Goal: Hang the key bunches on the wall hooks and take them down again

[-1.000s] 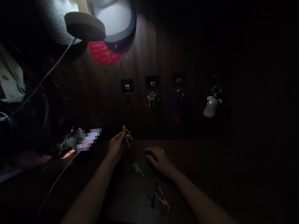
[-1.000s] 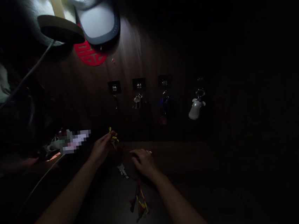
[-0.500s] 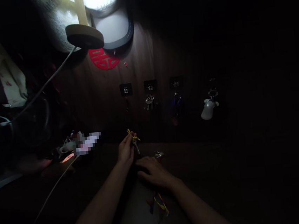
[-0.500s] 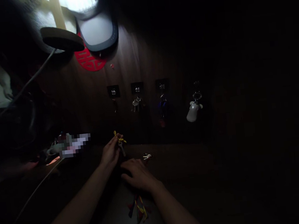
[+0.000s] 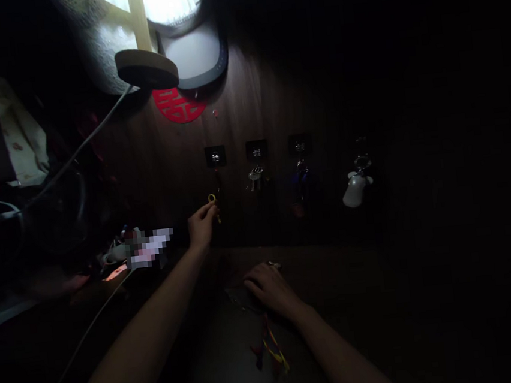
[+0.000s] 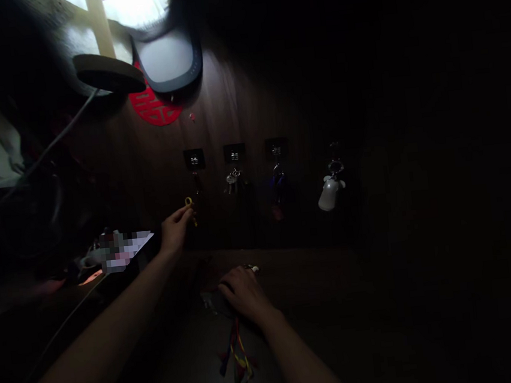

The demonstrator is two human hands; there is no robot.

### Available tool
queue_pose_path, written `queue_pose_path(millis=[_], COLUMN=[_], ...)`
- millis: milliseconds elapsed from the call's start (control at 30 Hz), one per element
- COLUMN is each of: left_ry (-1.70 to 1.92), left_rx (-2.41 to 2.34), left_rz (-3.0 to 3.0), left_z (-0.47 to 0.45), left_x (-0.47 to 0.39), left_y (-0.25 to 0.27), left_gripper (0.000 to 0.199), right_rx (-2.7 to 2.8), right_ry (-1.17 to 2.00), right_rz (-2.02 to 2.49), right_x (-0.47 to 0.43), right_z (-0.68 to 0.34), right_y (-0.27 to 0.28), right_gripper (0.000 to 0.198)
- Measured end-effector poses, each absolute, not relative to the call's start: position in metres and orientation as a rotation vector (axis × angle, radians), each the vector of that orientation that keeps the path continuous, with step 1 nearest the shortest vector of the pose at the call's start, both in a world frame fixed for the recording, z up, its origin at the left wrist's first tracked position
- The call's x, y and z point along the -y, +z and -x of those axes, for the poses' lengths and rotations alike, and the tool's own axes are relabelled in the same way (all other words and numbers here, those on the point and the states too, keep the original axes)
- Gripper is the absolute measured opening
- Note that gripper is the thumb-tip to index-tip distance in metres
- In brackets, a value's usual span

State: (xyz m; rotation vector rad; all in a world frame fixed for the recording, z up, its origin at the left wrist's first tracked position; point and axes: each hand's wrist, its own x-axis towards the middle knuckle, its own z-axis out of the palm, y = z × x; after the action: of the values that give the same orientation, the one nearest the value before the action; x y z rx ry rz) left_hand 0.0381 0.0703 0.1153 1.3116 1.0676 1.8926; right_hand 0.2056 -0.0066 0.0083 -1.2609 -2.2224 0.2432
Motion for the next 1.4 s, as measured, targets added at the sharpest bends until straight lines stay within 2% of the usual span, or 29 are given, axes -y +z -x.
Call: queue_pose_path(millis=[233,600,967,1267,1400], left_ry=[2.028,1.846,1.604,1.690,1.774], left_rx=[-1.303,-1.593,-1.732,-1.630,-1.509], left_rz=[-1.833,-2.230,-2.279,-2.147,-2.138], left_z=[-0.032,-0.039,-0.038,-0.043,-0.044], left_x=[-0.092,-0.109,-0.118,-0.110,-0.106], left_y=[0.165,0.197,0.188,0.157,0.139], left_gripper=[0.020,0.015,0.019,0.018,0.031], right_rx=[2.243,2.241,2.255,2.256,2.260], right_ry=[0.283,0.270,0.273,0.283,0.271], right_rz=[1.267,1.278,1.271,1.280,1.285], right_x=[0.007,0.003,0.002,0.003,0.002], right_z=[-0.206,-0.206,-0.206,-0.206,-0.206], right_y=[0.009,0.002,0.000,0.002,0.001], right_gripper=[0.022,0.018,0.017,0.016,0.016])
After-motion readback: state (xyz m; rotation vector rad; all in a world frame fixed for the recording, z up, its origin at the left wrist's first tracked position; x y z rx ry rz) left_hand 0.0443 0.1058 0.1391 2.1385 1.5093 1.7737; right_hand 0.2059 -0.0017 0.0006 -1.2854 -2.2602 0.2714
